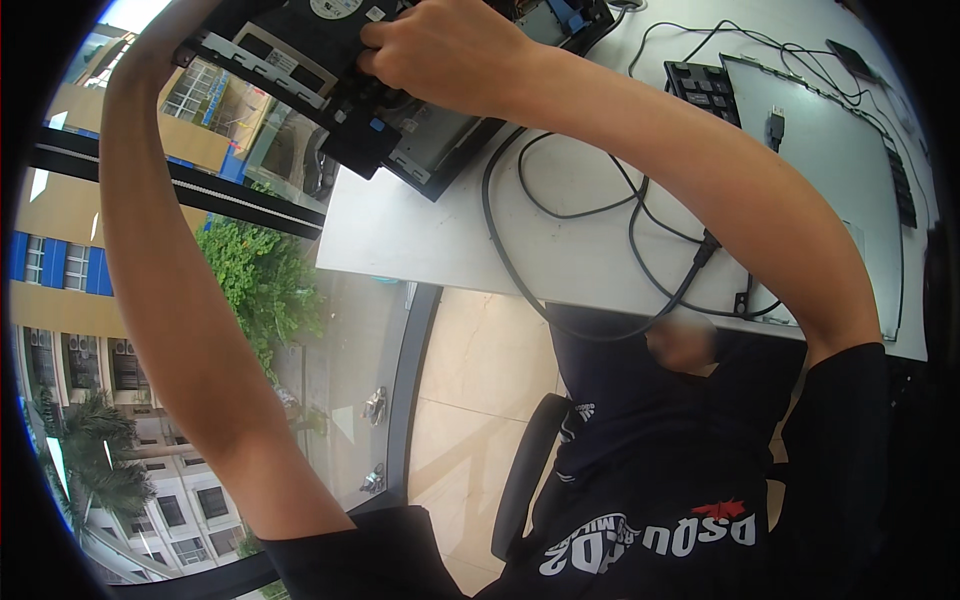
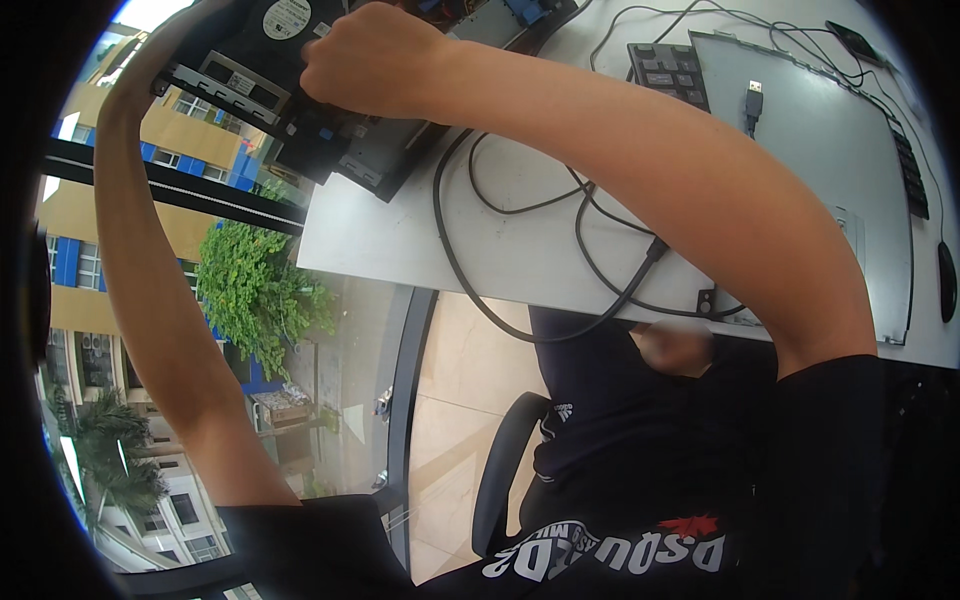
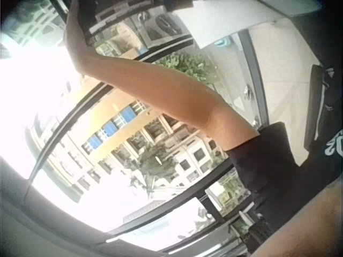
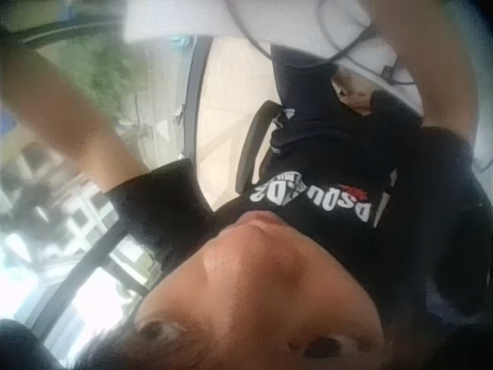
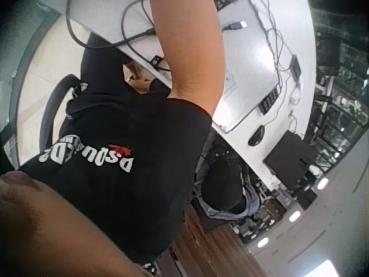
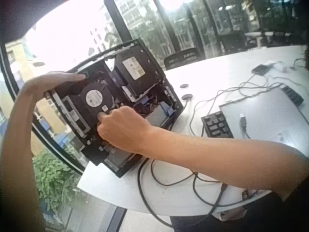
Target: Assembling and connecting components inside a desktop computer case.
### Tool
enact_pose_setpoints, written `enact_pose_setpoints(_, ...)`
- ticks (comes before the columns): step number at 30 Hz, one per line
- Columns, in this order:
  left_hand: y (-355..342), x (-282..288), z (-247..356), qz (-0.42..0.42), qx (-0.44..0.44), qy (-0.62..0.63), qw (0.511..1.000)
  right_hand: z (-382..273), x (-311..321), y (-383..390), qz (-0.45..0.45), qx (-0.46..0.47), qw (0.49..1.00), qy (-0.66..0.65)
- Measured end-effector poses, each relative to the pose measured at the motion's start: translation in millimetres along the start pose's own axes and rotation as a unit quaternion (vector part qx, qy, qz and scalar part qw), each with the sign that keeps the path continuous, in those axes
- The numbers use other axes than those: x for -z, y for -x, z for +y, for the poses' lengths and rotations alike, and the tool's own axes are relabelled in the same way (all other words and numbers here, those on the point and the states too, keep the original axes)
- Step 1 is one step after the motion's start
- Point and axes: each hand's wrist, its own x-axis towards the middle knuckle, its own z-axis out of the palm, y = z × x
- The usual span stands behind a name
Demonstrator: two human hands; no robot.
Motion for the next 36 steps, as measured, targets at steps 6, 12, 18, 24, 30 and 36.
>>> enact_pose_setpoints(6, -116.6, 60.0, -126.3, -0.029, 0.059, 0.068, 0.996, -13.1, -2.8, -5.5, 0.005, 0.000, 0.998, 0.064)
enact_pose_setpoints(12, 11.8, -7.6, -2.7, 0.029, 0.048, -0.015, 0.998, -21.6, -22.6, 6.2, 0.063, 0.026, 0.996, 0.059)
enact_pose_setpoints(18, -0.1, -0.9, -9.9, 0.012, 0.038, -0.003, 0.999, -22.4, -22.1, 8.2, 0.052, -0.008, 0.997, 0.060)
enact_pose_setpoints(24, 2.7, -2.8, -5.1, 0.040, 0.024, -0.013, 0.999, -8.3, -24.9, 9.3, 0.034, -0.020, 0.998, 0.052)
enact_pose_setpoints(30, -26.4, 22.4, -55.0, -0.041, -0.063, -0.006, 0.997, -21.5, -19.0, 6.4, 0.022, -0.031, 0.999, 0.023)
enact_pose_setpoints(36, -26.3, 9.6, -44.8, -0.004, -0.077, -0.012, 0.997, -8.9, -24.3, 12.2, 0.037, -0.019, 0.999, 0.016)
